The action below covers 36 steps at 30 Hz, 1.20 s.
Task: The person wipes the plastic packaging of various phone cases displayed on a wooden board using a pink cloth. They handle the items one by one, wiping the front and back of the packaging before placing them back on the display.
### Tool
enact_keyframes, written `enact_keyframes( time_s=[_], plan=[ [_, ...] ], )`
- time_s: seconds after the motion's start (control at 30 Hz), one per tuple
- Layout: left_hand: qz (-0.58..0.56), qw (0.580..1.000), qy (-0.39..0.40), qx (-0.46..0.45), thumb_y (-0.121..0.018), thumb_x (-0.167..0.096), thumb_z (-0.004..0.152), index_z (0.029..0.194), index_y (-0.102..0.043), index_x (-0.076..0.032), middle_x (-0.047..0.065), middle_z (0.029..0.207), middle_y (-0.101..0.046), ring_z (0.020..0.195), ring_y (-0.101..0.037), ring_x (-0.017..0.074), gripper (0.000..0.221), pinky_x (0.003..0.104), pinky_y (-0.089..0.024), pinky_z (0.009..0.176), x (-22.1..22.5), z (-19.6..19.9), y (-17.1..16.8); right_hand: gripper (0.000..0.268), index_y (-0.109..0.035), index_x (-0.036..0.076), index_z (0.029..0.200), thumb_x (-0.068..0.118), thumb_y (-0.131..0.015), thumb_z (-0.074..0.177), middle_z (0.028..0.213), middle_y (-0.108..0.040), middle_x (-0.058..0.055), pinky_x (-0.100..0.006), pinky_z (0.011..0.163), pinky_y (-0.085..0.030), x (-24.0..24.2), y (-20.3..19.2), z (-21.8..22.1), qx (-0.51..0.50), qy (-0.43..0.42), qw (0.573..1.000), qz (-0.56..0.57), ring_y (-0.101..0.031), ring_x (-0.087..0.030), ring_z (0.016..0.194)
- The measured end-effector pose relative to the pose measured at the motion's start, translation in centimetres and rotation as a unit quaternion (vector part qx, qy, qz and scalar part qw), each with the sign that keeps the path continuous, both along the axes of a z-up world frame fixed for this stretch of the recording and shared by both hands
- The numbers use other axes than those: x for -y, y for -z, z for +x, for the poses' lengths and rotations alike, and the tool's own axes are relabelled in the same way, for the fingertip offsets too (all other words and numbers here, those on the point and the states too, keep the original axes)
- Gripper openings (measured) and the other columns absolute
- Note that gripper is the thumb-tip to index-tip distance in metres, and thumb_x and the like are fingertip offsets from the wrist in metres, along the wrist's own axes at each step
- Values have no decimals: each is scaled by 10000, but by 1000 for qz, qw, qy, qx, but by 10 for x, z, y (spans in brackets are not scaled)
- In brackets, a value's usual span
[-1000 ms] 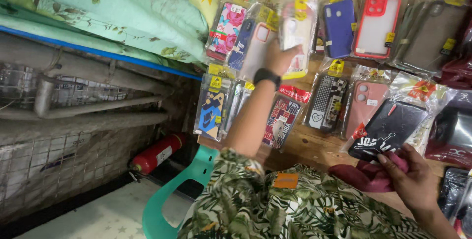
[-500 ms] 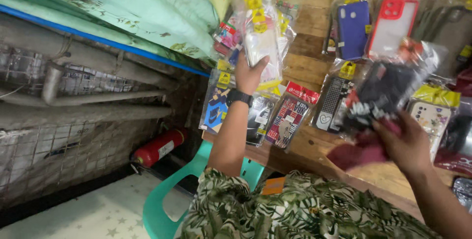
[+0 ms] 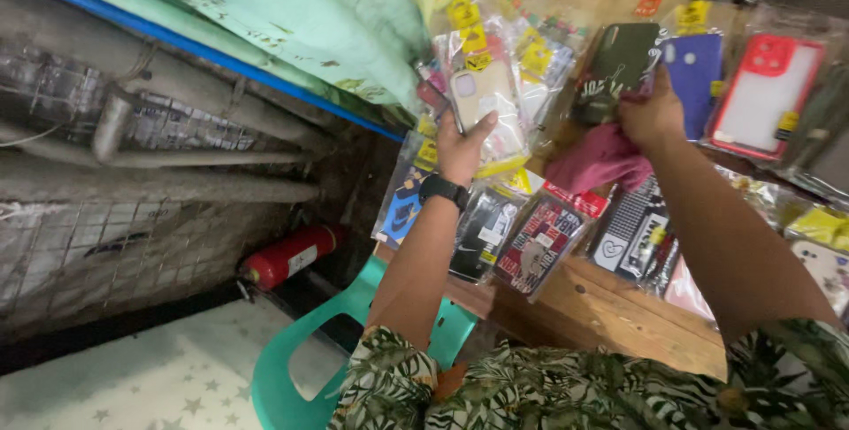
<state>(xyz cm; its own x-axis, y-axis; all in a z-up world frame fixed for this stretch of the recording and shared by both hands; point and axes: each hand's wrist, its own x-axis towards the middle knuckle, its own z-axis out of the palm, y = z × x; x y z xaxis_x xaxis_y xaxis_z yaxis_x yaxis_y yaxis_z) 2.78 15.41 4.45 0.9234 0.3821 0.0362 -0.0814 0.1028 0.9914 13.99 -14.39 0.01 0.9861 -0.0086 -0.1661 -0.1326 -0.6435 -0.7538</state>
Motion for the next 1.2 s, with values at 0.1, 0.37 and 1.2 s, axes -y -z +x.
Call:
enact_keyframes(
  time_s=[0.1,0.37,1.2],
  plan=[
    [-28,999,21,3,-803,-95,880,1224,-660,4,79,1111,-747,966,-705,147,385,304,-574,879,-10,6,-2,789,-442,98,1576,263,-790,888,1219,-687,-246,-472,885,-546,-11,-11,-2,43,-17,996,-75,-678,-412,1039],
    [-52,996,50,-52,-784,-104,864,1153,-660,-1,111,1014,-761,870,-750,189,331,338,-616,794,-14,9,-26,581,-612,62,1362,203,-745,814,1122,-753,-176,-375,807,-603,-86,-41,-88,-168,-137,945,247,-755,-262,935],
    [-149,910,244,-300,-751,-159,908,1296,-622,-23,107,1163,-730,1002,-729,187,430,361,-611,854,22,-185,-4,643,-533,46,1319,219,-809,765,1146,-768,-184,-379,925,-569,-30,-29,-296,-208,-81,967,126,-743,-278,1046]
  ],
)
